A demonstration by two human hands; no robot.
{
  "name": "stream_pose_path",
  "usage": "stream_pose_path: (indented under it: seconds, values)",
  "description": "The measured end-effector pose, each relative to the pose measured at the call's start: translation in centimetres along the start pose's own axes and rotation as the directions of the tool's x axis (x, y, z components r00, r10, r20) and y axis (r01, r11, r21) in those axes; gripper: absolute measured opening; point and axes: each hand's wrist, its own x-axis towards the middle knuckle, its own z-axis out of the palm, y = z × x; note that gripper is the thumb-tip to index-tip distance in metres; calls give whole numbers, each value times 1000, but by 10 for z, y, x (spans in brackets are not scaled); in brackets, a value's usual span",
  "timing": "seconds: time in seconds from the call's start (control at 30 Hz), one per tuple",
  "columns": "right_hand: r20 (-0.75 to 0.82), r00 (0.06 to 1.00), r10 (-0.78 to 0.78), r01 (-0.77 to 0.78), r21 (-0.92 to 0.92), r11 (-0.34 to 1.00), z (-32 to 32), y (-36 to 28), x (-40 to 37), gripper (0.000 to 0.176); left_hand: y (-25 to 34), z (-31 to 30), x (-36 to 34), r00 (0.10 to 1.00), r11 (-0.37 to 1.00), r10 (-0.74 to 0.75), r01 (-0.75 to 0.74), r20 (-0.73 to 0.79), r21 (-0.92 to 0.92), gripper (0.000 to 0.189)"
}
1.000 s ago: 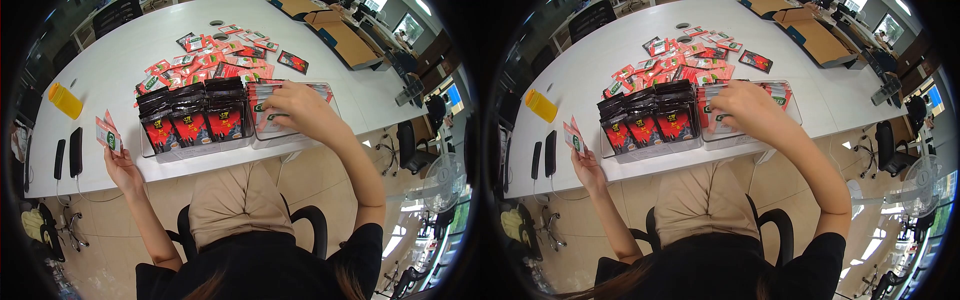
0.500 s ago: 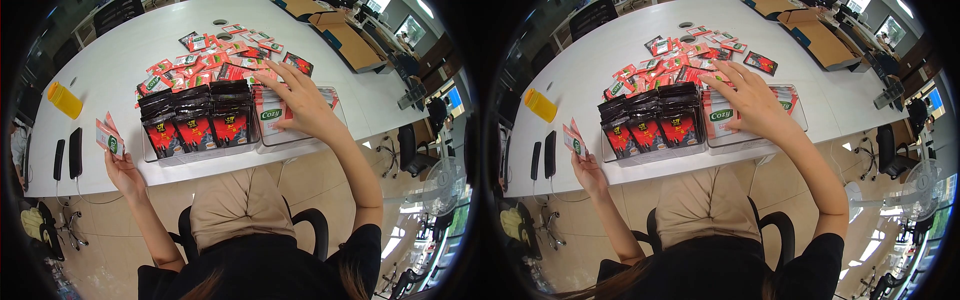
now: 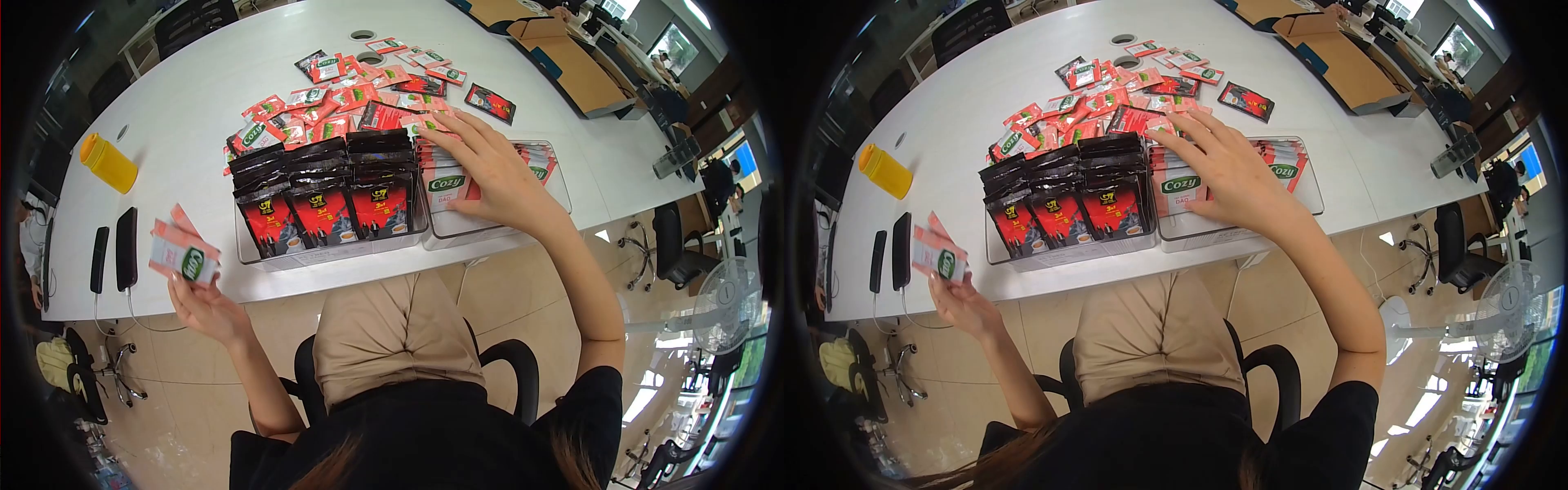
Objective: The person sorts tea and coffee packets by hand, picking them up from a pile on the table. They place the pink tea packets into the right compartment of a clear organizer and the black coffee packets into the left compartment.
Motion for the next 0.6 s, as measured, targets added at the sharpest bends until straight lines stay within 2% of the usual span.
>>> stream_pose_path:
  seconds: [0.07, 0.17, 0.23, 0.33, 0.43, 0.53, 0.57, 0.6]
  values:
    - [-26, 1000, -1, 2, 57, 998, -4, -2, -2, 81, 12, -5, -13, 995, 997, 71, -74, 73, 36, 18]
    - [-141, 990, -25, 46, 146, 988, -11, -10, 1, 69, 21, 10, -39, 991, 998, 39, -44, 129, 40, 17]
    - [-275, 960, -49, 97, 161, 982, -14, -23, -2, 58, 29, 26, -58, 945, 996, -72, 84, 320, -27, 14]
    - [-278, 959, -62, 142, 275, 951, -20, -51, -12, 43, 30, 45, -80, 856, 987, -134, 158, 500, -6, 13]
    - [-274, 953, 130, 41, 541, 840, -22, -80, -20, 34, 32, 64, -101, 779, 959, -235, 282, 581, 9, 13]
    - [-104, 986, 131, -48, 573, 818, -17, -83, -33, 33, 35, 73, -117, 727, 937, -303, 344, 616, 56, 13]
    - [-54, 992, 117, -65, 570, 819, -12, -84, -36, 34, 35, 73, -121, 720, 946, -287, 318, 632, 66, 13]
    - [-91, 988, 123, -51, 560, 827, -7, -85, -39, 31, 34, 75, -126, 714, 953, -269, 292, 647, 74, 13]
